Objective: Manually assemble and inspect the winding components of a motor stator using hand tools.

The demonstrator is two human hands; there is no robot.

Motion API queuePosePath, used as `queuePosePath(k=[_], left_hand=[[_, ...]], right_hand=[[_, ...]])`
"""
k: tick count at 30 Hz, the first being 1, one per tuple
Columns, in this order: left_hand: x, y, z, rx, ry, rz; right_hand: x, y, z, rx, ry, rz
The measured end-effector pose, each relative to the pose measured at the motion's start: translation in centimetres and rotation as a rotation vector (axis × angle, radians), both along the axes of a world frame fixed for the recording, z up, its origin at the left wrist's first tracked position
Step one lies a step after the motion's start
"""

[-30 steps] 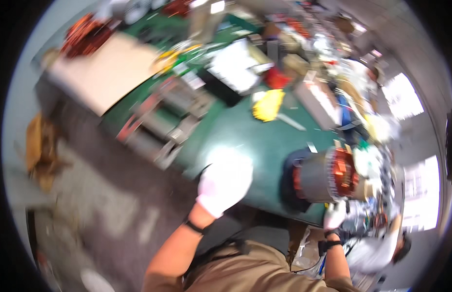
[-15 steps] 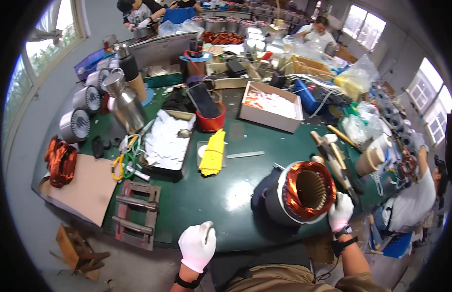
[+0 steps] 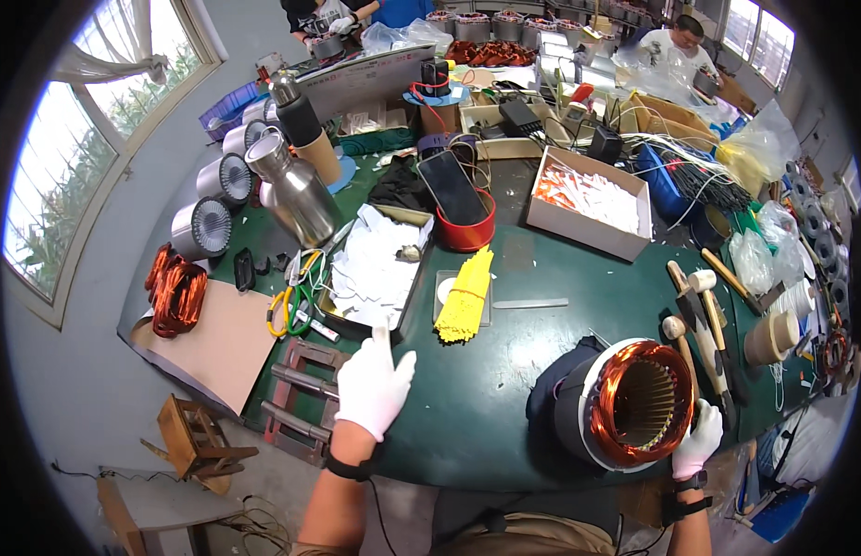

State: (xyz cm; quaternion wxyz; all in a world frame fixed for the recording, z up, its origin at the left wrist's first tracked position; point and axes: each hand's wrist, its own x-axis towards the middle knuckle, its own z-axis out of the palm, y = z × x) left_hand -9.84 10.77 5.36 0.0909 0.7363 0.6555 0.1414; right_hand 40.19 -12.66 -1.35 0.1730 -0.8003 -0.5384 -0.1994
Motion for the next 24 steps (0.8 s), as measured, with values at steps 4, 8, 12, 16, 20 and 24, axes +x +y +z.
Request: queuePosePath(k=[4,8,12,16,20,24], left_hand=[[1.5,-1.1,0.8,0.023,-0.014,-0.032],[2.7,-3.4,0.5,0.066,0.030,-0.074],[2.8,-3.8,0.6,0.028,-0.047,-0.102],[4.2,-3.3,-0.4,0.085,-0.115,-0.193],[4.9,-3.2,-0.3,0.093,-0.107,-0.212],[3.7,-1.9,0.7,-0.024,-0.059,-0.086]], right_hand=[[0.1,-0.1,-0.1,-0.016,-0.003,-0.009],[0.3,-0.3,-0.2,-0.023,-0.002,-0.003],[0.8,-0.4,-0.6,-0.039,0.093,0.001],[1.6,-0.8,-1.3,-0.053,0.044,-0.026],[1.3,-0.2,-1.3,-0.059,0.047,-0.014],[0.8,-0.1,-0.6,-0.059,0.073,-0.048]])
